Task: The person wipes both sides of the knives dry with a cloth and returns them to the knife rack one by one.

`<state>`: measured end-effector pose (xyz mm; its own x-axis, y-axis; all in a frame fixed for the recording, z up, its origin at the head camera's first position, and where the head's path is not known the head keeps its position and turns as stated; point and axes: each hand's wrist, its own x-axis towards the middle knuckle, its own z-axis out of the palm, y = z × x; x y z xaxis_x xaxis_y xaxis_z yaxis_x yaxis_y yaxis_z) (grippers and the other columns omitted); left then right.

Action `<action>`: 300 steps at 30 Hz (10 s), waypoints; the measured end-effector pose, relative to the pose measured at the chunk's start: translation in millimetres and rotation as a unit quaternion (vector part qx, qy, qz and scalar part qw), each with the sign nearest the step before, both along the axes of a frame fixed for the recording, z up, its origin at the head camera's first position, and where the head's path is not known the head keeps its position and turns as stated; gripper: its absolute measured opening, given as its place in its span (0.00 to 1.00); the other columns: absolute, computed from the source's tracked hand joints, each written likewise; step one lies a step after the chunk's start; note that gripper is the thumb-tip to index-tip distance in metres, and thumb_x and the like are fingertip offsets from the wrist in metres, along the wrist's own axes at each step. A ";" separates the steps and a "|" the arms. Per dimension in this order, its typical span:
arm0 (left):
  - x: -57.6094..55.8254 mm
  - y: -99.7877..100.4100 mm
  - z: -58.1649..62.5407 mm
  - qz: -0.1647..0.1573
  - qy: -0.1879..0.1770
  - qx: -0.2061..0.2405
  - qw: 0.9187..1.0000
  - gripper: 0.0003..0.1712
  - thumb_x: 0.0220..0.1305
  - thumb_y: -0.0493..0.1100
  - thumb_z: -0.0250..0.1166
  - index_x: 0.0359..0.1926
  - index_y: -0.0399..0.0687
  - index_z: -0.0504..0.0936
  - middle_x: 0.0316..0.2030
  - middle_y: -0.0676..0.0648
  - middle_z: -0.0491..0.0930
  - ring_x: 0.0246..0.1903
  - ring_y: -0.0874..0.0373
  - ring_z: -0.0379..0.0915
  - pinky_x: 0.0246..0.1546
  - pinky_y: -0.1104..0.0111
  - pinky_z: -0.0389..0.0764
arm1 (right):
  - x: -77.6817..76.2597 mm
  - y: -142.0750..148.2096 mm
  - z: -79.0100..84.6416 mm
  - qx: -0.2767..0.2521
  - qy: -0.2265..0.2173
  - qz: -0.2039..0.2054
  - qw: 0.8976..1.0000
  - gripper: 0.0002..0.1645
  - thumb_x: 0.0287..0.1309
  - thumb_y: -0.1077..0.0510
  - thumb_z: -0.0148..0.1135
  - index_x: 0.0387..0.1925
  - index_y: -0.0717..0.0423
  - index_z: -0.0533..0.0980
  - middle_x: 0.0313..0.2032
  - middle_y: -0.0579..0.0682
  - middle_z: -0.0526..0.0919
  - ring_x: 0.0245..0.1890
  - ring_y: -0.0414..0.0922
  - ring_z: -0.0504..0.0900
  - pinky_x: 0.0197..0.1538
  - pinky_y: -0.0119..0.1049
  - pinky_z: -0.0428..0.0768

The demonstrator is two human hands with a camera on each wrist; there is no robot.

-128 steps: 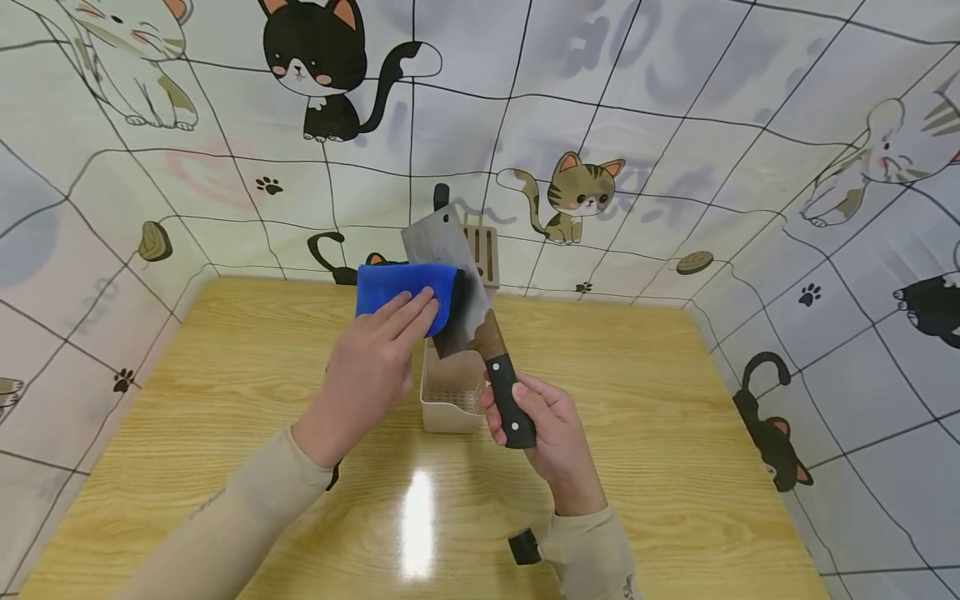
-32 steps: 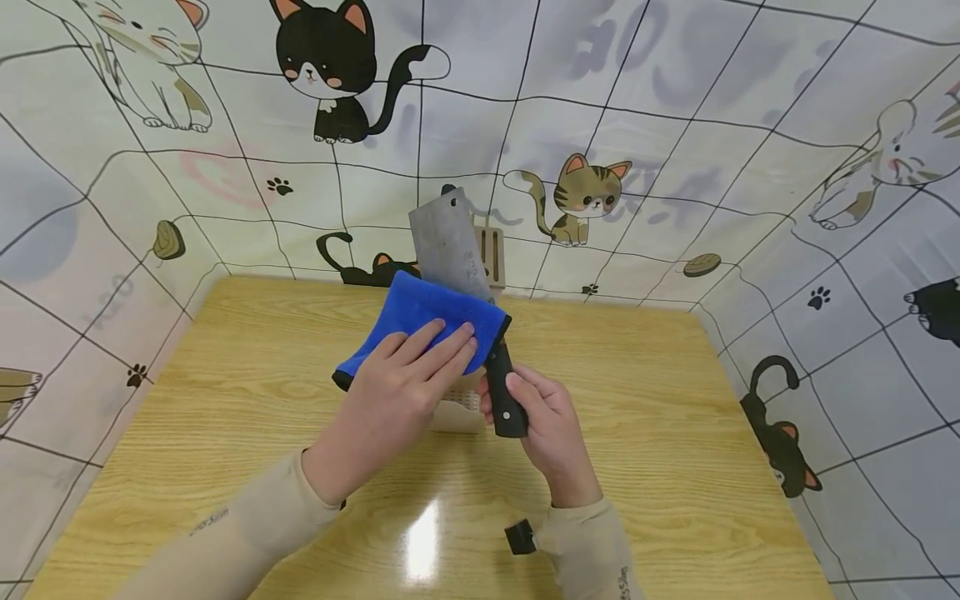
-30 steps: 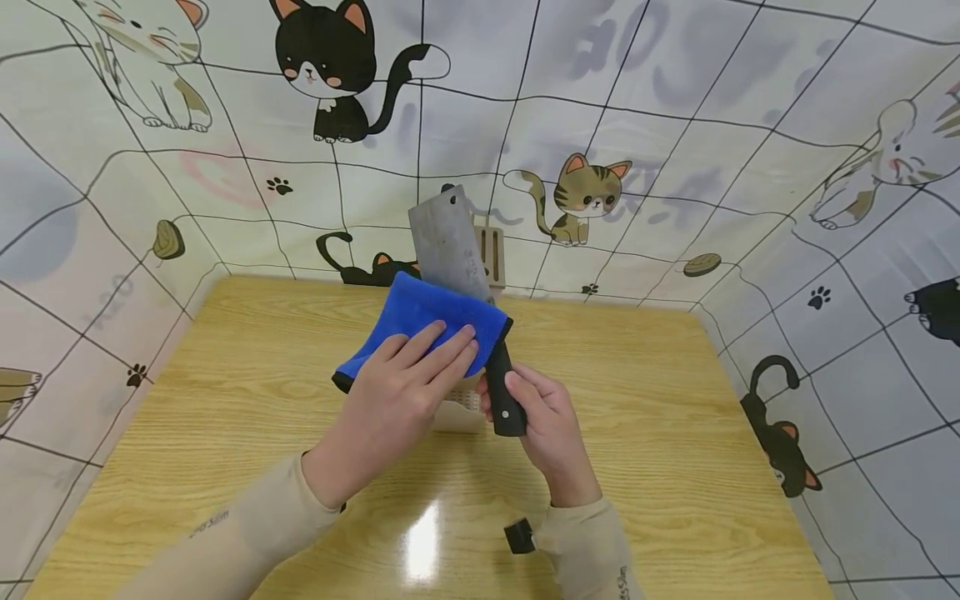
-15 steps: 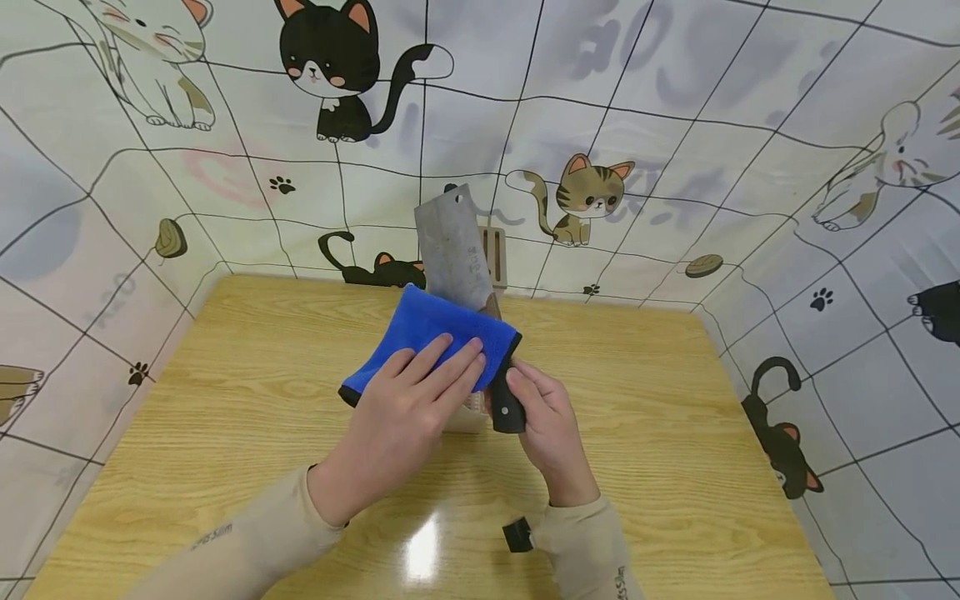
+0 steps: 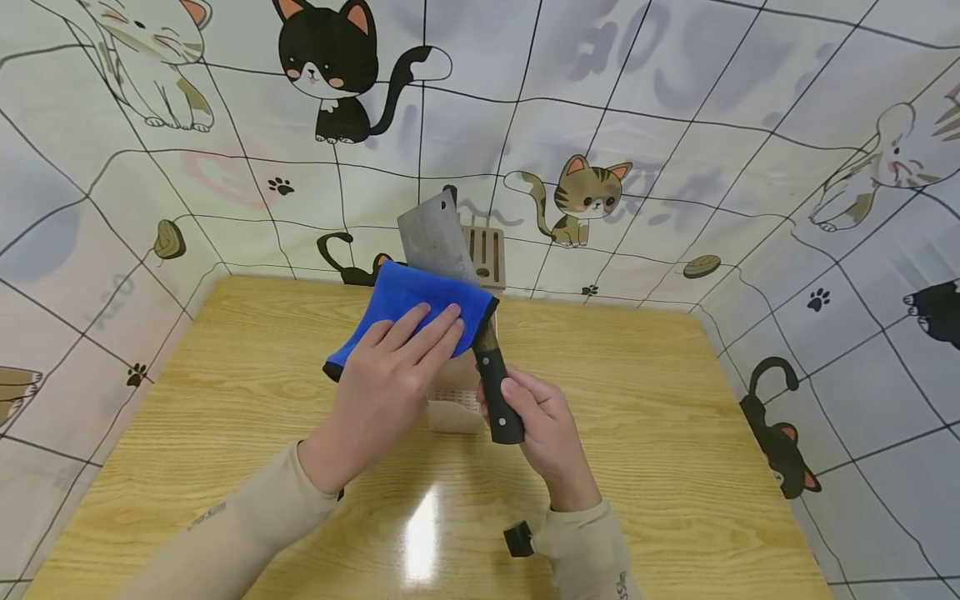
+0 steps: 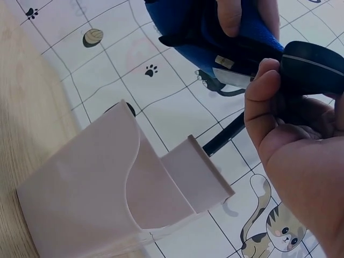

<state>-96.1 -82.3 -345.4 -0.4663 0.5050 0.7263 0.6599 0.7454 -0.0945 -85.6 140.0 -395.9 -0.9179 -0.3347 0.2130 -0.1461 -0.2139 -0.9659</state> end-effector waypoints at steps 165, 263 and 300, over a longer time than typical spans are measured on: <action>-73.0 -114.1 -136.8 0.215 -0.250 -0.072 0.941 0.23 0.60 0.27 0.64 0.57 0.27 0.81 0.57 0.29 0.81 0.48 0.31 0.82 0.40 0.42 0.85 | -16.6 40.5 15.0 0.147 0.016 -0.159 0.976 0.20 0.78 0.62 0.49 0.60 0.72 0.77 0.42 0.69 0.83 0.37 0.47 0.83 0.44 0.34 0.85; -89.9 -4.8 -95.3 0.043 -0.483 0.263 0.834 0.26 0.76 0.43 0.60 0.70 0.38 0.75 0.59 0.36 0.83 0.57 0.40 0.81 0.59 0.50 0.81 | -55.2 59.4 143.2 0.310 -0.074 -0.069 0.945 0.23 0.74 0.60 0.48 0.58 0.75 0.75 0.39 0.57 0.85 0.32 0.46 0.81 0.38 0.35 0.86; -88.0 -5.0 -95.7 0.041 -0.489 0.266 0.830 0.26 0.77 0.44 0.60 0.70 0.38 0.76 0.59 0.36 0.83 0.57 0.39 0.81 0.58 0.50 0.82 | -62.2 29.2 170.9 0.346 -0.017 -0.150 0.926 0.34 0.61 0.59 0.71 0.68 0.55 0.76 0.59 0.58 0.79 0.42 0.45 0.80 0.38 0.27 0.78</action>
